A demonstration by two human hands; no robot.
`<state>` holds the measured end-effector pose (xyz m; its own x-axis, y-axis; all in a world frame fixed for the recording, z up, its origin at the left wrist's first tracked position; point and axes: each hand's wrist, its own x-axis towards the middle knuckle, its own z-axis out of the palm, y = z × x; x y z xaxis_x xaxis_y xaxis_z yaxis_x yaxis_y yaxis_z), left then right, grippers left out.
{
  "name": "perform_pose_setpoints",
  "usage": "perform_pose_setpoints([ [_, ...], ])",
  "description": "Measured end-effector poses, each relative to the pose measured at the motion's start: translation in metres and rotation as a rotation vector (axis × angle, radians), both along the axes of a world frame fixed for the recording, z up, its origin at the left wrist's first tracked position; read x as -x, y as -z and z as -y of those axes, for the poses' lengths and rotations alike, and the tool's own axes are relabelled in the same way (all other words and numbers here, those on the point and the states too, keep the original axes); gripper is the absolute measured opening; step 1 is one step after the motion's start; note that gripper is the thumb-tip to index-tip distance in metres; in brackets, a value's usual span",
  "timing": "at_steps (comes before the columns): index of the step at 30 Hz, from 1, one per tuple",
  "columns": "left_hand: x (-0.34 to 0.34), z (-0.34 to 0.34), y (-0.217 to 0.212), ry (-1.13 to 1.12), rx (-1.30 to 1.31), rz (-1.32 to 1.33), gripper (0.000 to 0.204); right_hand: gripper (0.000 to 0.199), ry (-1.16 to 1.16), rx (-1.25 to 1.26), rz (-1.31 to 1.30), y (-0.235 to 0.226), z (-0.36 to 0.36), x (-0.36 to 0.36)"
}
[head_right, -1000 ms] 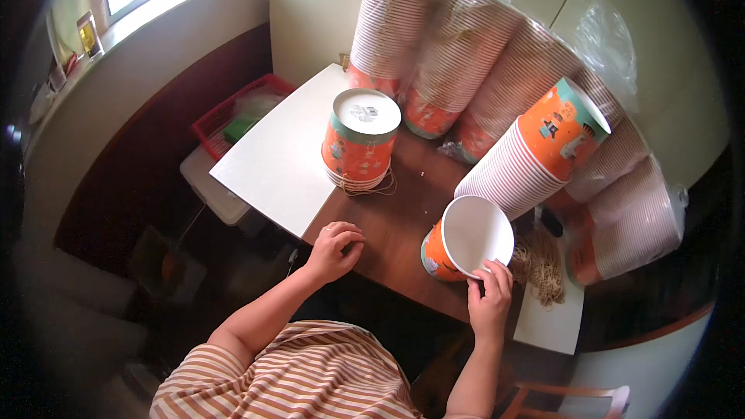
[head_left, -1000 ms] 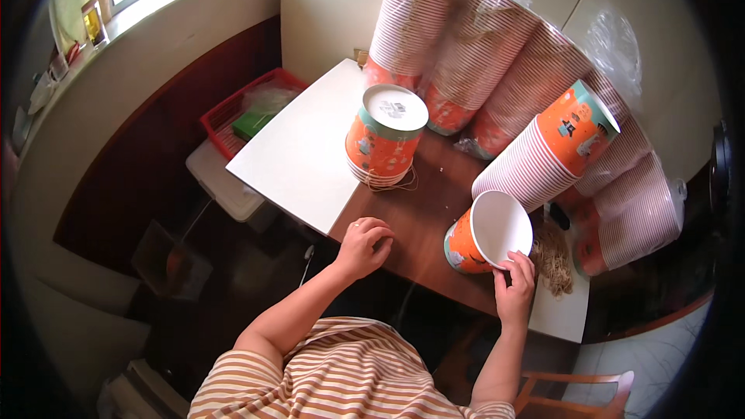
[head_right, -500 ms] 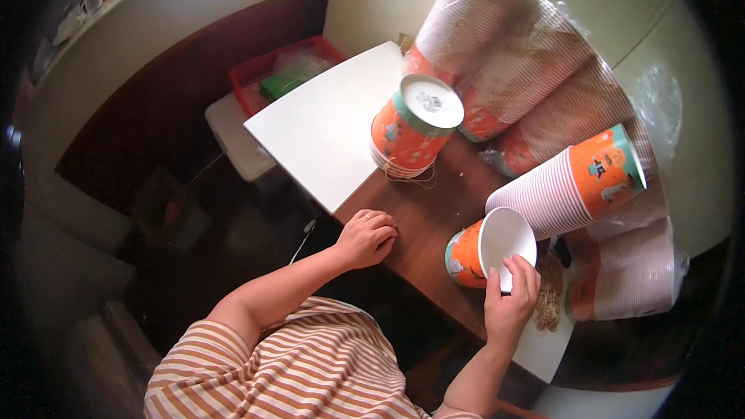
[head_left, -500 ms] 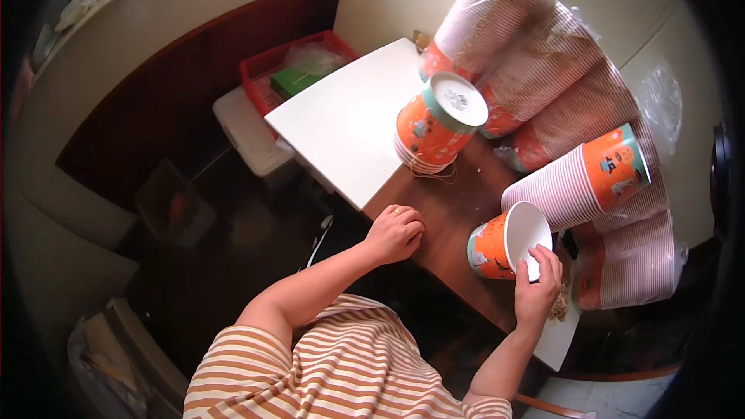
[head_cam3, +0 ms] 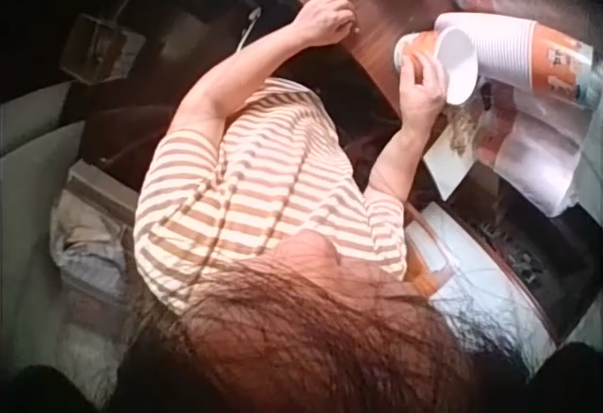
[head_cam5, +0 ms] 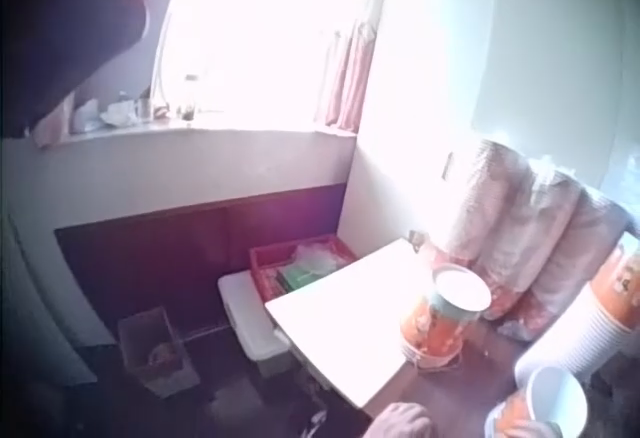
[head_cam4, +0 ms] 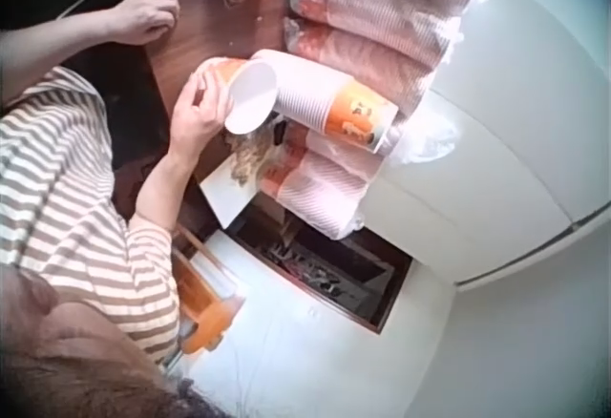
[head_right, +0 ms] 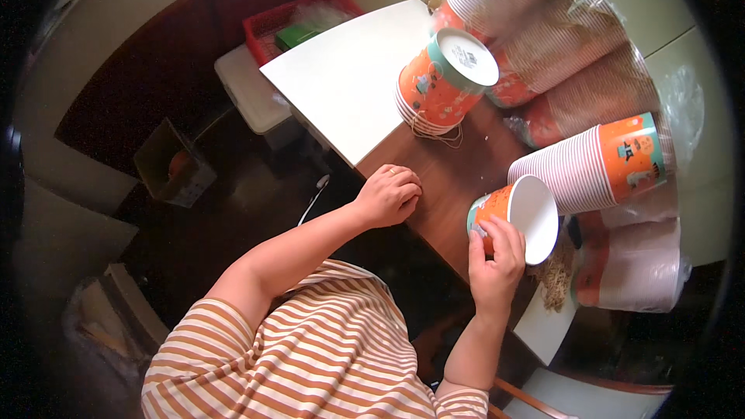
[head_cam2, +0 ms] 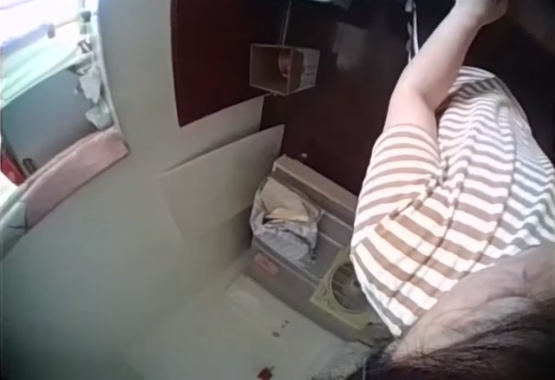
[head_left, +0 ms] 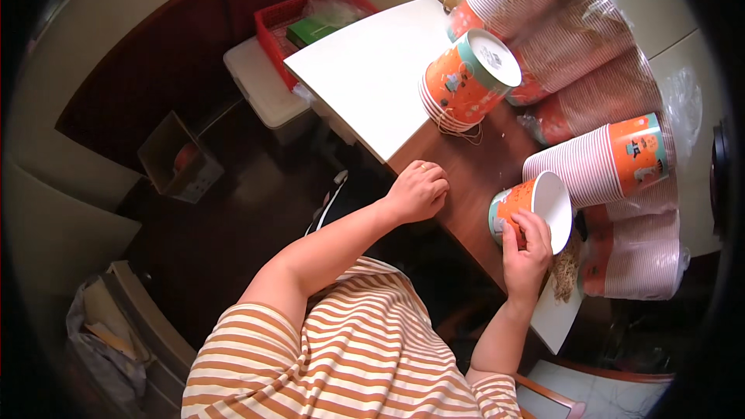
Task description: Secure stacks of paper bowls using rubber bands for storage or shipment.
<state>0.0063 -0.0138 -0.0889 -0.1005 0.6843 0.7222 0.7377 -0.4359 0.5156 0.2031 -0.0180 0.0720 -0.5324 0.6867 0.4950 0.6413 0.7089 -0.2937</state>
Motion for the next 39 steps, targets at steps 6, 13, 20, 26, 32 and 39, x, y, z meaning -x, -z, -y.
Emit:
perform_pose_setpoints([
  [6,-0.001,0.002,-0.004,-0.006,0.025,-0.013,0.007,0.016,-0.065,0.049,-0.046,0.024,-0.002,0.012],
  [13,0.033,-0.009,-0.014,-0.023,0.031,0.406,0.004,0.021,0.03,0.252,-0.259,0.076,-0.058,0.037],
  [20,0.093,-0.077,-0.009,-0.32,0.192,0.297,0.071,0.025,0.067,0.222,-0.322,0.12,-0.129,0.08],
  [26,0.093,-0.088,-0.019,-0.318,0.364,0.081,0.1,0.035,0.115,0.18,-0.26,0.151,-0.137,0.096],
  [32,0.092,-0.09,-0.022,-0.321,0.496,0.045,0.116,0.043,0.139,0.155,-0.26,0.153,-0.143,0.098],
  [39,0.087,-0.099,-0.019,-0.363,0.456,0.033,0.114,0.047,0.25,0.112,-0.046,0.155,-0.143,0.099],
])
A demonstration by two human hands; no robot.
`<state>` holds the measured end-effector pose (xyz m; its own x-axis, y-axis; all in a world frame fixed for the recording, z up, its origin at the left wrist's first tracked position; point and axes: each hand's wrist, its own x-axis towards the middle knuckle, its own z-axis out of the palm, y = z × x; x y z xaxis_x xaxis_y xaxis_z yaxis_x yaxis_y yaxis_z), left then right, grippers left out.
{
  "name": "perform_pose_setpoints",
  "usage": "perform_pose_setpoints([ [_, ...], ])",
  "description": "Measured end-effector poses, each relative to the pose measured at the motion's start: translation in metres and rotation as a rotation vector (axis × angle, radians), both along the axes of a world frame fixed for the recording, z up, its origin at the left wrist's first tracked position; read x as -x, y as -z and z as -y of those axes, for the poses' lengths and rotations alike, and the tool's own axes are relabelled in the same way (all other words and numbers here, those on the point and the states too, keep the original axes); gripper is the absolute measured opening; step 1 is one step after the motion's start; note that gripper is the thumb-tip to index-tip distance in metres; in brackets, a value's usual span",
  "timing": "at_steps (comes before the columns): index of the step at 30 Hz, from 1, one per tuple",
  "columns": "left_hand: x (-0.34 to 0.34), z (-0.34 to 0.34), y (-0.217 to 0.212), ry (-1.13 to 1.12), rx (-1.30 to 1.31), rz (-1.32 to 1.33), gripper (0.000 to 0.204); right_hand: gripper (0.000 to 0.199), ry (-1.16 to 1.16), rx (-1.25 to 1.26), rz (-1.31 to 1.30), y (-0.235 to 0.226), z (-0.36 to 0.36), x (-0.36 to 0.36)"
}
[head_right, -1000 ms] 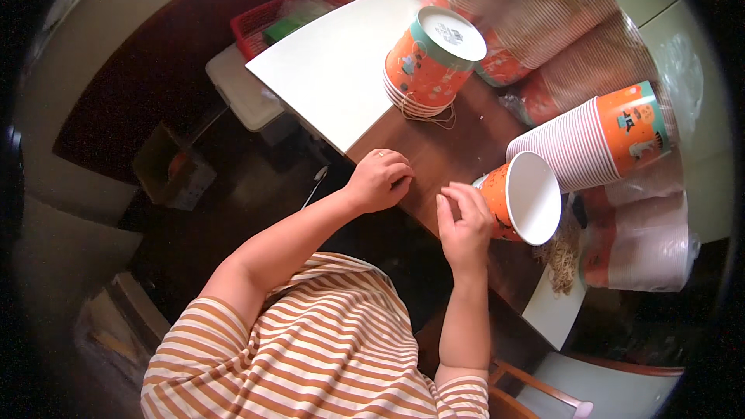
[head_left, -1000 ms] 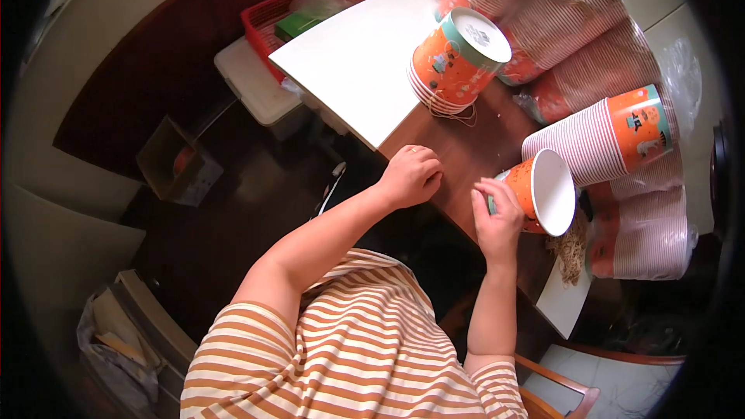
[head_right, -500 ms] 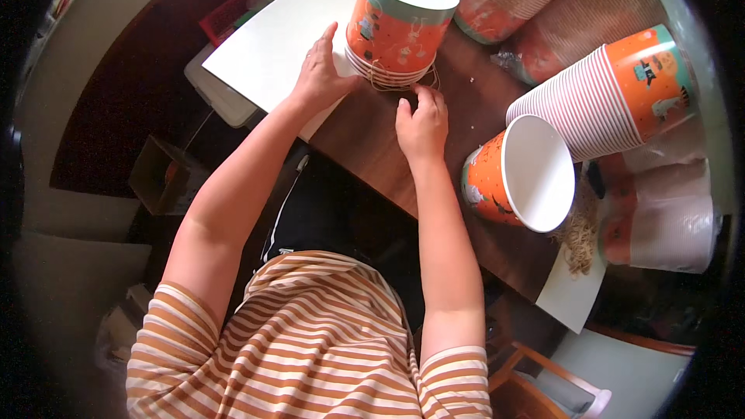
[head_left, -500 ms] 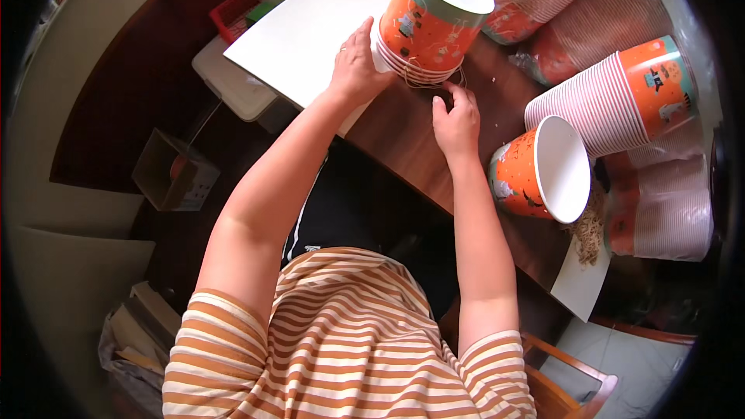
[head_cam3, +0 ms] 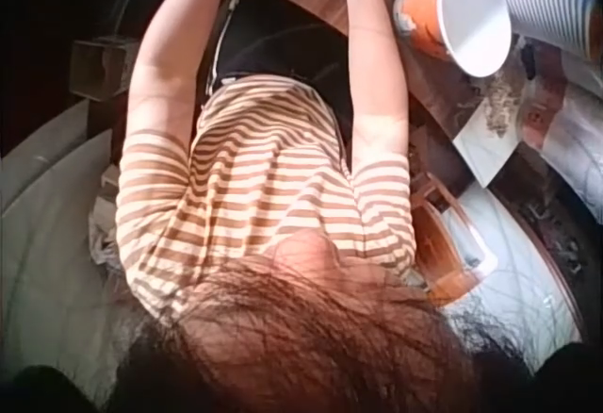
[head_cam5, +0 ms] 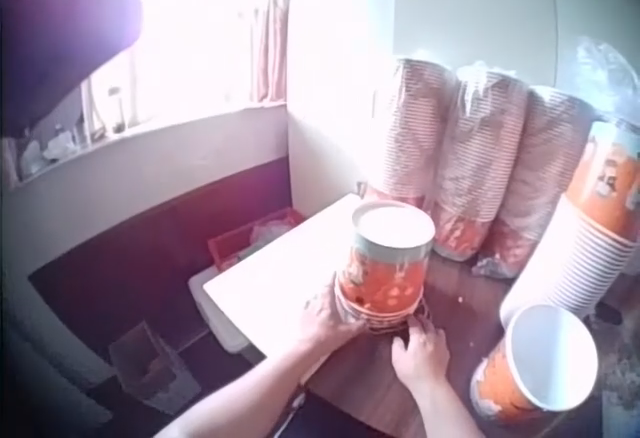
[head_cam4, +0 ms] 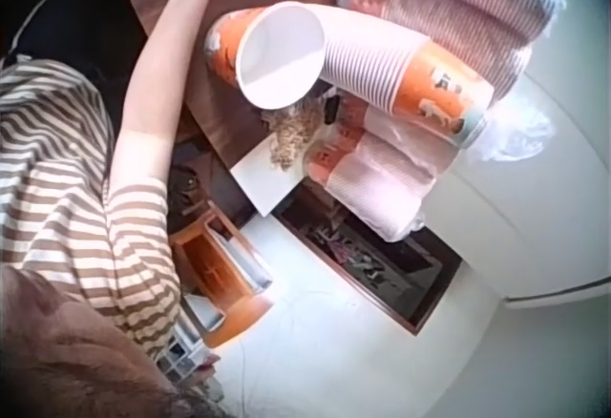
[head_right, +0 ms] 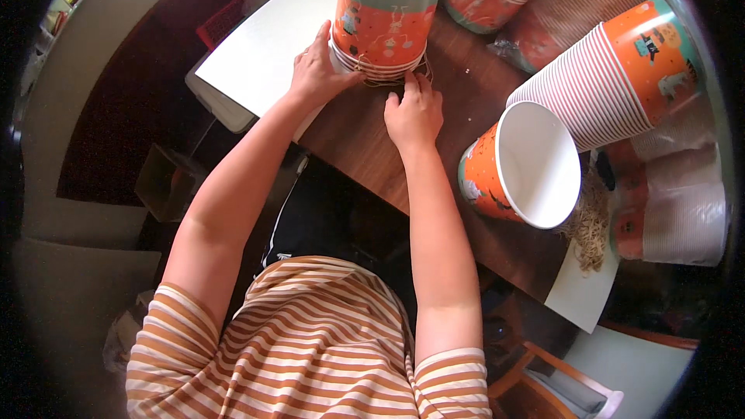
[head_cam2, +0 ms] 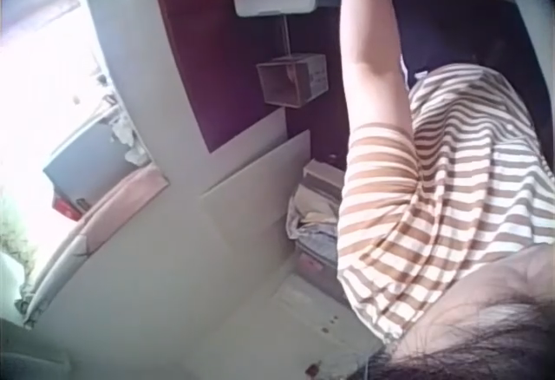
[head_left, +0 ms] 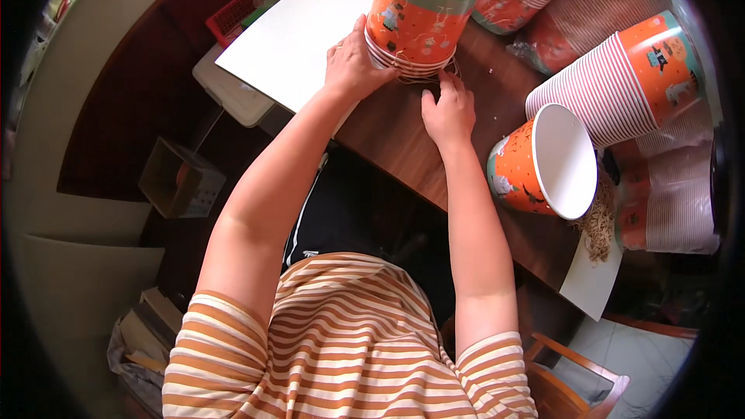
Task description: Secure stacks of paper bowls using rubber bands for storage or shipment.
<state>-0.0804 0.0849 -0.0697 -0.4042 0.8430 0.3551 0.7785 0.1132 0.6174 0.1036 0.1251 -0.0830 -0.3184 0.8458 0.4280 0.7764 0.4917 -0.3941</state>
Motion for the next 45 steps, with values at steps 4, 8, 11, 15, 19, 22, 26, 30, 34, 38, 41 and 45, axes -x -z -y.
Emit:
perform_pose_setpoints([
  [4,-0.003,-0.001,0.002,-0.045,-0.013,-0.019,0.099,0.047,-0.011,0.032,0.035,-0.003,0.0,0.0],
  [8,0.002,-0.007,0.012,-0.053,-0.013,0.016,0.094,0.047,-0.005,0.047,0.047,-0.007,0.002,0.003],
  [11,0.003,-0.008,0.015,-0.044,-0.032,-0.002,0.088,0.047,-0.014,0.039,0.045,-0.007,0.001,0.001],
  [15,0.001,-0.006,0.013,-0.035,-0.059,0.002,0.084,0.046,-0.022,0.022,0.044,-0.005,-0.001,0.001],
  [19,-0.002,-0.005,0.009,-0.054,-0.041,-0.046,0.088,0.045,-0.032,0.018,0.03,-0.005,-0.001,0.001],
  [22,-0.002,-0.006,0.011,-0.066,-0.073,-0.008,0.082,0.044,-0.043,0.016,0.049,-0.006,0.0,0.0],
  [26,0.0,-0.008,0.014,-0.077,-0.06,0.014,0.08,0.042,-0.031,0.016,0.049,-0.008,0.0,0.0],
  [30,0.004,-0.008,0.014,-0.05,-0.089,0.08,0.077,0.037,-0.075,0.053,-0.106,-0.012,-0.006,-0.003],
  [34,0.012,-0.009,0.014,0.006,-0.112,0.086,0.075,0.033,-0.094,0.007,-0.284,-0.031,-0.013,-0.001],
  [38,0.027,-0.009,0.015,0.058,-0.168,0.175,0.074,0.018,-0.141,-0.241,-0.255,-0.049,-0.016,0.007],
  [41,0.035,-0.009,0.015,0.082,-0.198,0.233,0.075,0.009,-0.195,-0.253,-0.118,-0.043,-0.015,0.011],
  [45,0.028,-0.012,0.012,0.096,-0.163,0.066,0.081,0.012,-0.136,-0.218,-0.237,-0.02,-0.026,0.009],
])
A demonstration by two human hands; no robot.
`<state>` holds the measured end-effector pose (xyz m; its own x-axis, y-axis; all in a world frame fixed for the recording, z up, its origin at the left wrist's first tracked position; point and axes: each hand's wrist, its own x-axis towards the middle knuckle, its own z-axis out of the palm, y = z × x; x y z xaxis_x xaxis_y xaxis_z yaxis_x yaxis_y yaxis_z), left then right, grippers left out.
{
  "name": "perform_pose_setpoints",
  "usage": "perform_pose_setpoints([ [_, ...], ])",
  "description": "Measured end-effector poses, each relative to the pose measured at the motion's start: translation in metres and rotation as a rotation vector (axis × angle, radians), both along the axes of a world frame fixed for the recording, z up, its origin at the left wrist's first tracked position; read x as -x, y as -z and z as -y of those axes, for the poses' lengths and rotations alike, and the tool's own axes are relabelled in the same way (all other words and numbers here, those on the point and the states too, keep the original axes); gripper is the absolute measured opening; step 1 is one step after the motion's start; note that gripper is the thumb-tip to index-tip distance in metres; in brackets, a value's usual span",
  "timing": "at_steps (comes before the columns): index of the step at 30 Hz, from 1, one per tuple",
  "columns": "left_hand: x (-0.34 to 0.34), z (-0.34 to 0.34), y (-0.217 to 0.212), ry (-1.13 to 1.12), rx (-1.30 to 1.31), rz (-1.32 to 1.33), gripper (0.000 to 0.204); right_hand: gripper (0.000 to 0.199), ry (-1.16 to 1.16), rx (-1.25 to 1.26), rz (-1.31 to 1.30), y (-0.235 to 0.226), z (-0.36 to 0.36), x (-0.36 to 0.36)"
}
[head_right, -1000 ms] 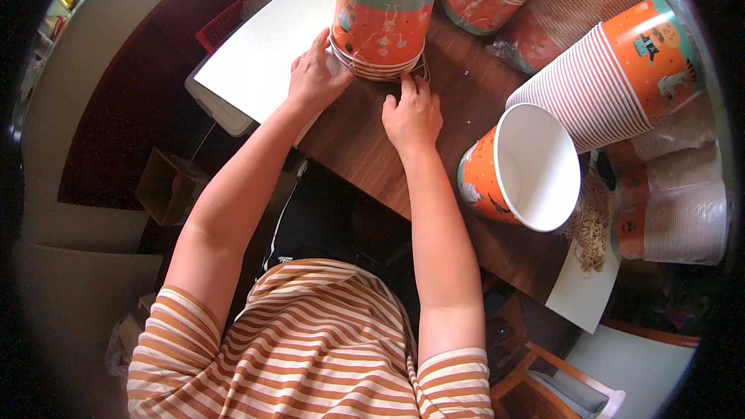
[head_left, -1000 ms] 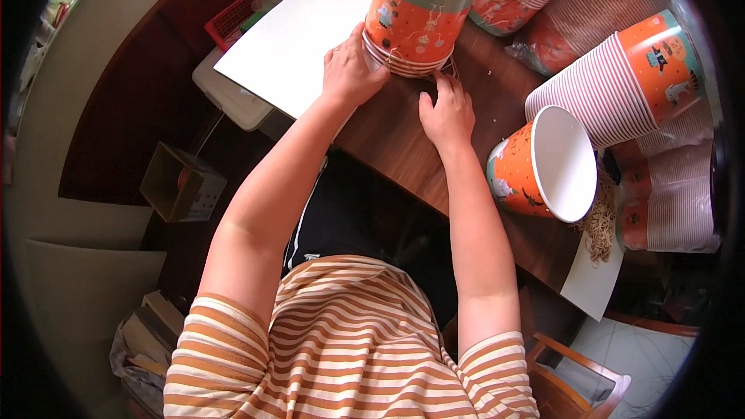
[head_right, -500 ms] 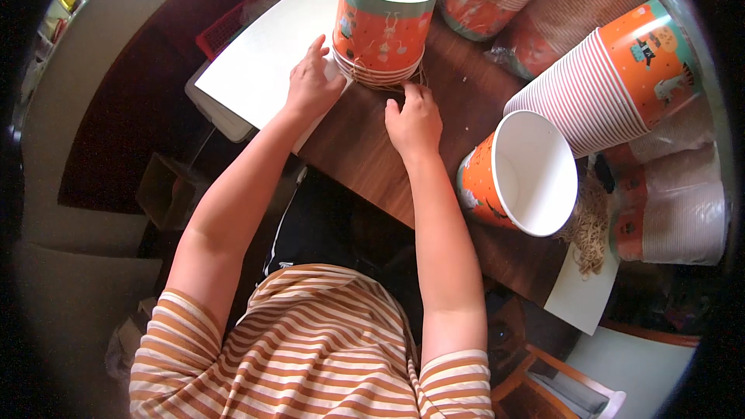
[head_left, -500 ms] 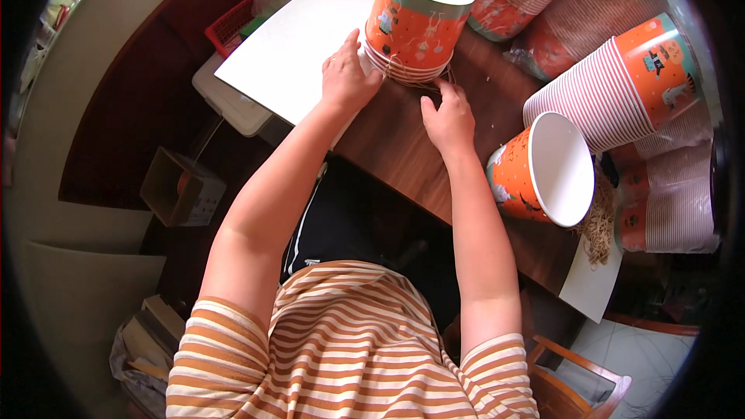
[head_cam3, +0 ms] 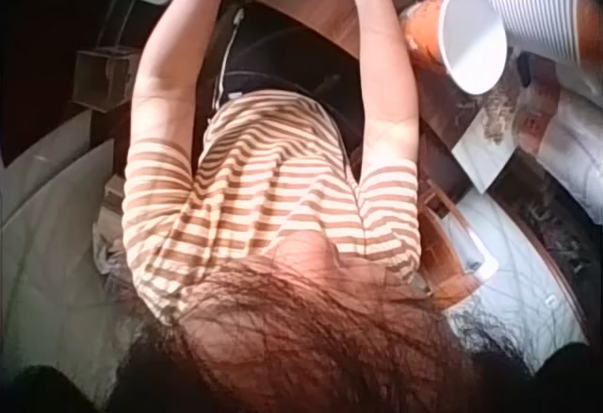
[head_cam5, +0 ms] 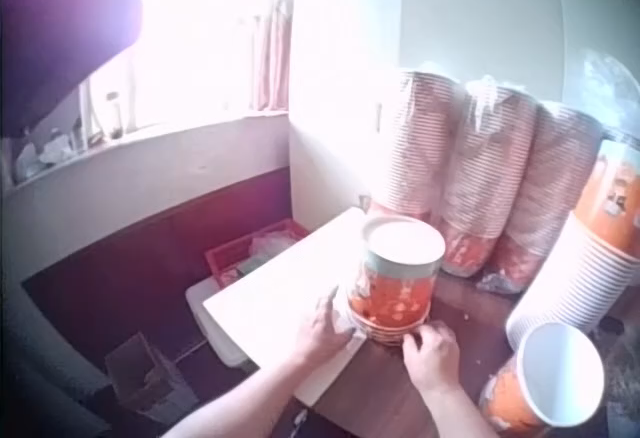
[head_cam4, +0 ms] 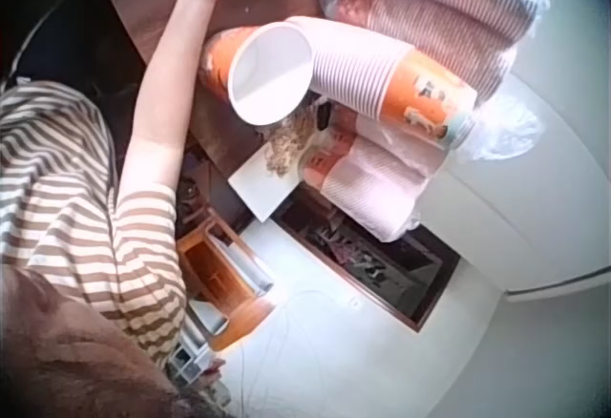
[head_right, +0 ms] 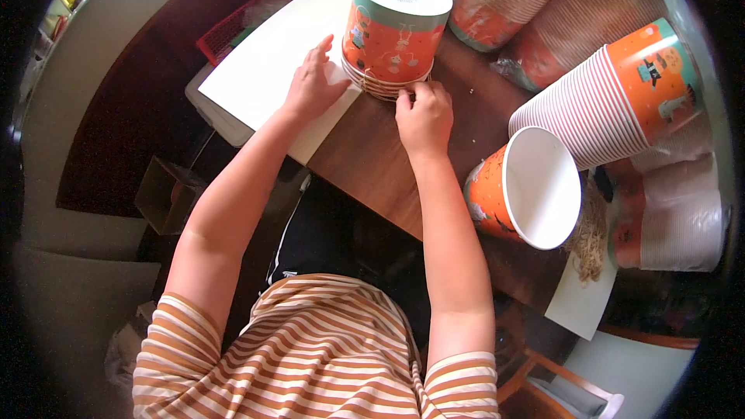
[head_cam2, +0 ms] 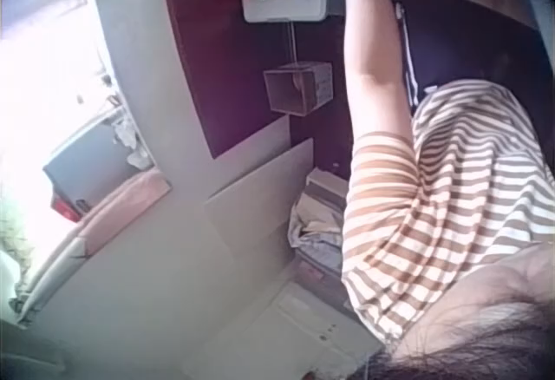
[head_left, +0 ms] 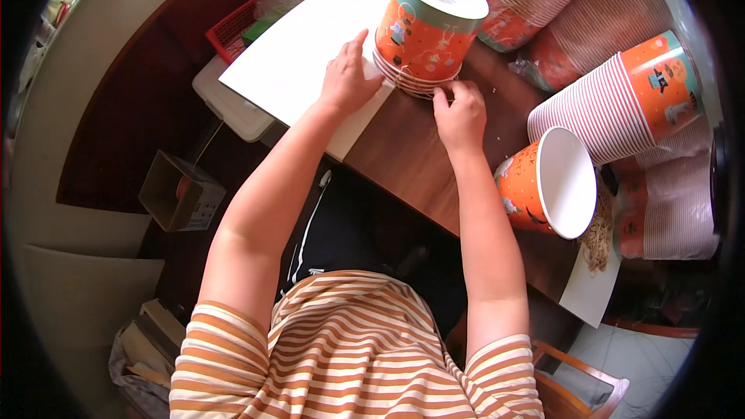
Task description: Secure stacks of paper bowls using rubber bands for storage or shipment.
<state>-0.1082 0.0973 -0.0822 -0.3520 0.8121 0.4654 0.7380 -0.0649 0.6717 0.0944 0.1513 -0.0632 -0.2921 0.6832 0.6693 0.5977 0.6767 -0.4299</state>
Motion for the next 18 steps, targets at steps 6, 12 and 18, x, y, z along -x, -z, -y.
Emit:
perform_pose_setpoints([
  [6,-0.01,0.001,-0.008,-0.056,0.096,-0.086,0.098,0.035,0.112,-0.122,-0.056,-0.028,-0.02,-0.003],
  [12,-0.009,0.003,-0.007,-0.073,0.105,-0.104,0.102,0.067,-0.079,-0.345,0.169,-0.093,-0.014,0.01],
  [18,-0.016,0.004,-0.01,-0.083,0.119,-0.104,0.1,0.045,-0.237,-0.395,0.258,-0.104,-0.017,0.025],
])
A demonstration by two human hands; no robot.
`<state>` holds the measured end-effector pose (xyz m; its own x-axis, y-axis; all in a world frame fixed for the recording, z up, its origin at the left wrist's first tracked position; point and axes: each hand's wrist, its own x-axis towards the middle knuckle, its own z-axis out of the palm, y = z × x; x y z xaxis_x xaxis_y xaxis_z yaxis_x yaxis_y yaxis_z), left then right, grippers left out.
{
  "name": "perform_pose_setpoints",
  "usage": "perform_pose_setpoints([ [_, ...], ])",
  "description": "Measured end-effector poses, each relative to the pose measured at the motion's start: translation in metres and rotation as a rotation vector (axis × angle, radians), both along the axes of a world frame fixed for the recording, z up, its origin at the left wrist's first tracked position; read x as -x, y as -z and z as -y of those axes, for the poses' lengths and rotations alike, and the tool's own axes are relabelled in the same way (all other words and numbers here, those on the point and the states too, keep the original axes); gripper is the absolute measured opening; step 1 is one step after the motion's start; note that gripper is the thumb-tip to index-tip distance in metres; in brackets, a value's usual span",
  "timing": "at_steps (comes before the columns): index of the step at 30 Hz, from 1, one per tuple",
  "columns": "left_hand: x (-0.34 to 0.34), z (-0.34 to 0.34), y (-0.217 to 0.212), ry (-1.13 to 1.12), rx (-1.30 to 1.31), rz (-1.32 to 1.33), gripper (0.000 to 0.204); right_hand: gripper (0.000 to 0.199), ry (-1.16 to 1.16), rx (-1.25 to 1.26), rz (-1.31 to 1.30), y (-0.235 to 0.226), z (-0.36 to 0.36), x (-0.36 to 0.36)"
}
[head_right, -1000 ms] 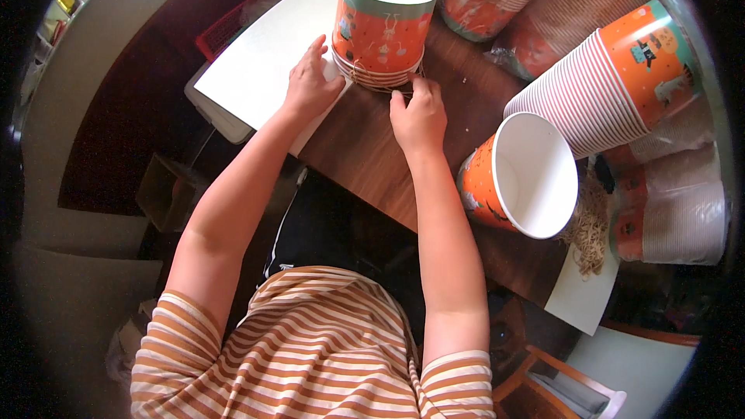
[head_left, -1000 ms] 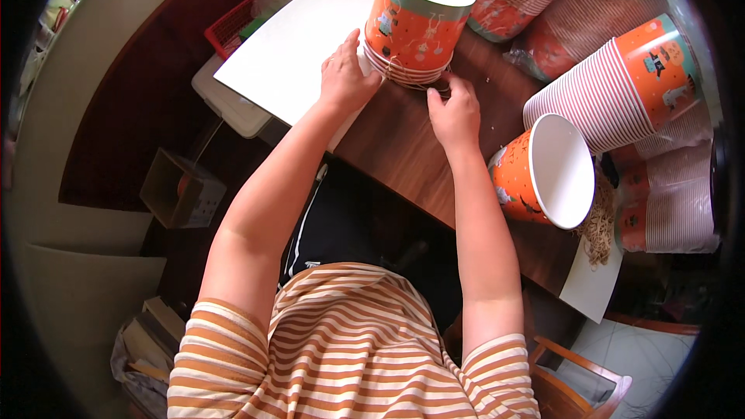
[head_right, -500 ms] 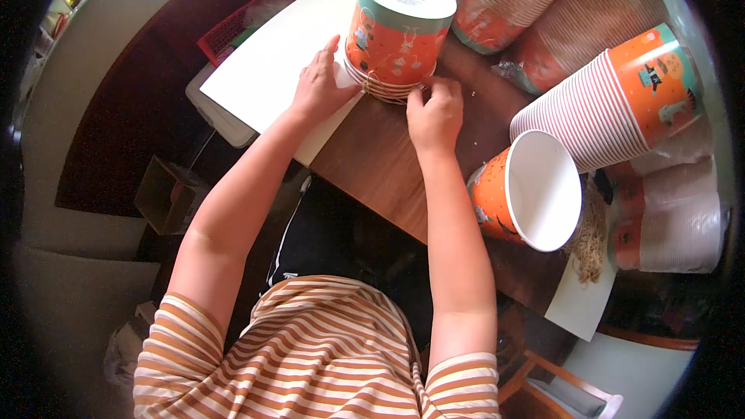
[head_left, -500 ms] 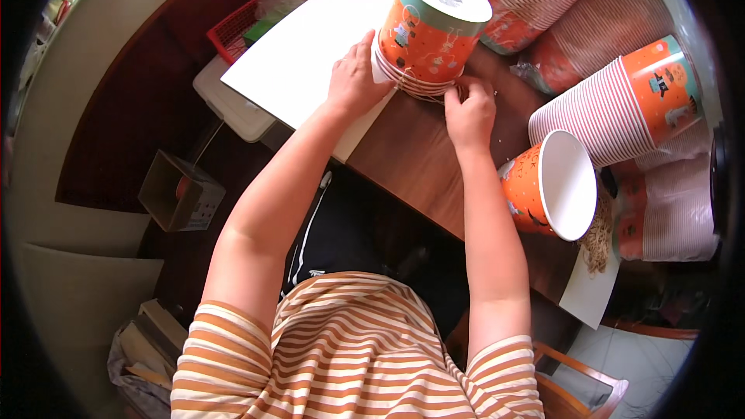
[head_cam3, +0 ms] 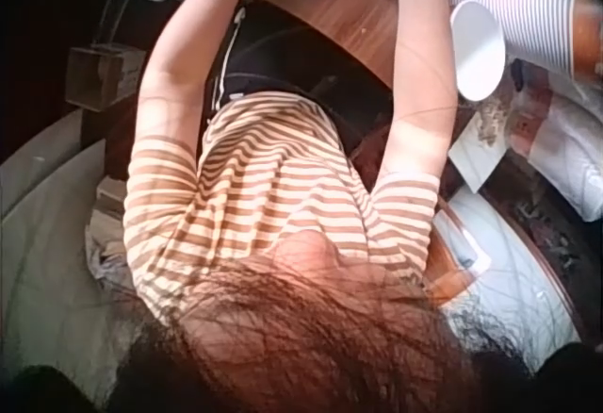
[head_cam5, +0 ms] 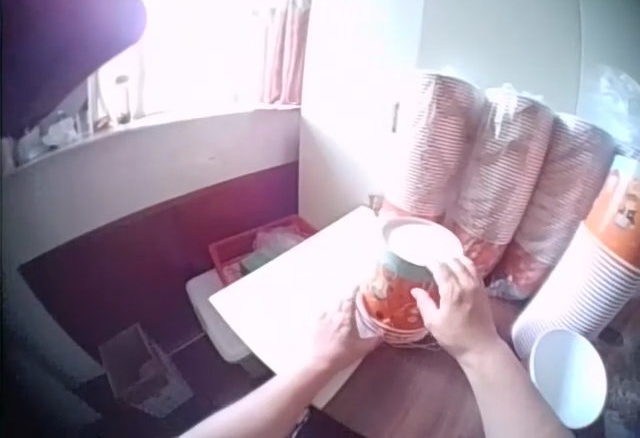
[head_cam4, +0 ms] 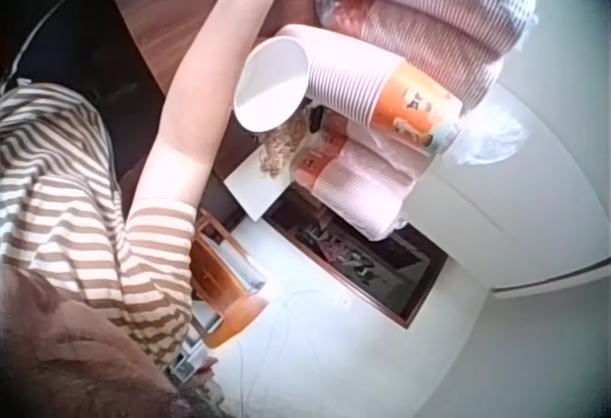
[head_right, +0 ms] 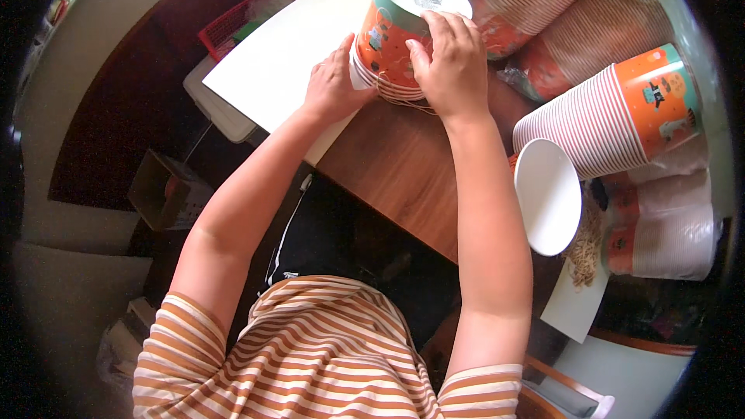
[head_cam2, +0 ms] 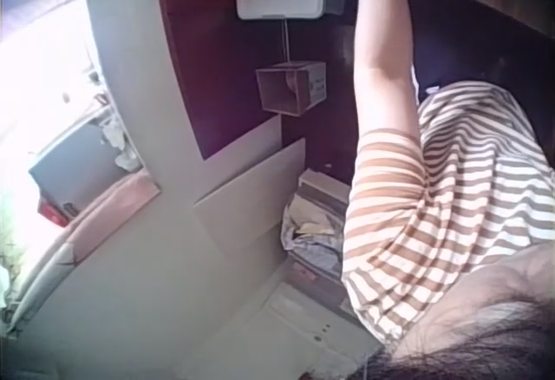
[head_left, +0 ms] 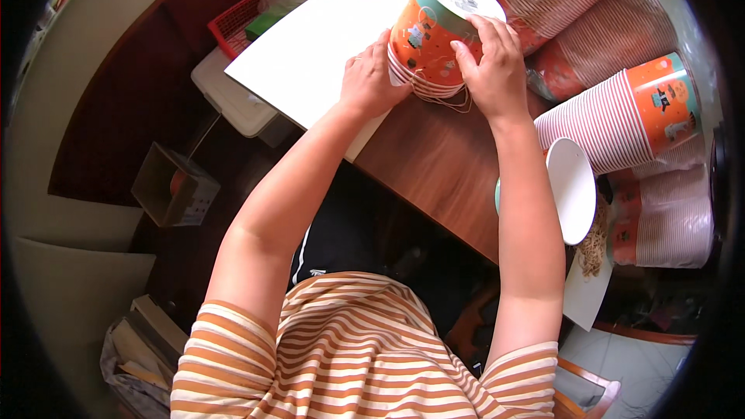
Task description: Secure stacks of paper bowls using rubber bands for storage or shipment.
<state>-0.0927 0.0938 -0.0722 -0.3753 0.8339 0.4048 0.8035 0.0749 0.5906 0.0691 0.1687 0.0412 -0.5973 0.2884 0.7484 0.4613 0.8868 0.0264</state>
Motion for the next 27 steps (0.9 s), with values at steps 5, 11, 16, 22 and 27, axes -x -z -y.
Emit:
perform_pose_setpoints([
  [5,-0.004,-0.005,0.002,0.018,-0.039,0.04,0.098,0.025,-0.024,0.104,-0.085,-0.005,-0.002,0.003],
  [11,0.001,-0.005,0.0,0.053,-0.035,0.113,0.098,0.017,-0.016,0.116,-0.057,-0.007,-0.006,0.002],
  [16,-0.002,-0.004,-0.001,0.017,-0.057,0.05,0.099,0.012,-0.033,0.133,-0.064,-0.009,-0.009,0.0],
  [22,-0.002,-0.001,-0.007,0.022,0.035,0.089,0.1,0.008,-0.052,0.219,-0.043,-0.016,-0.014,-0.004],
  [27,-0.002,-0.001,-0.006,0.008,0.052,0.073,0.101,0.007,-0.083,0.242,-0.04,-0.02,-0.019,-0.005],
])
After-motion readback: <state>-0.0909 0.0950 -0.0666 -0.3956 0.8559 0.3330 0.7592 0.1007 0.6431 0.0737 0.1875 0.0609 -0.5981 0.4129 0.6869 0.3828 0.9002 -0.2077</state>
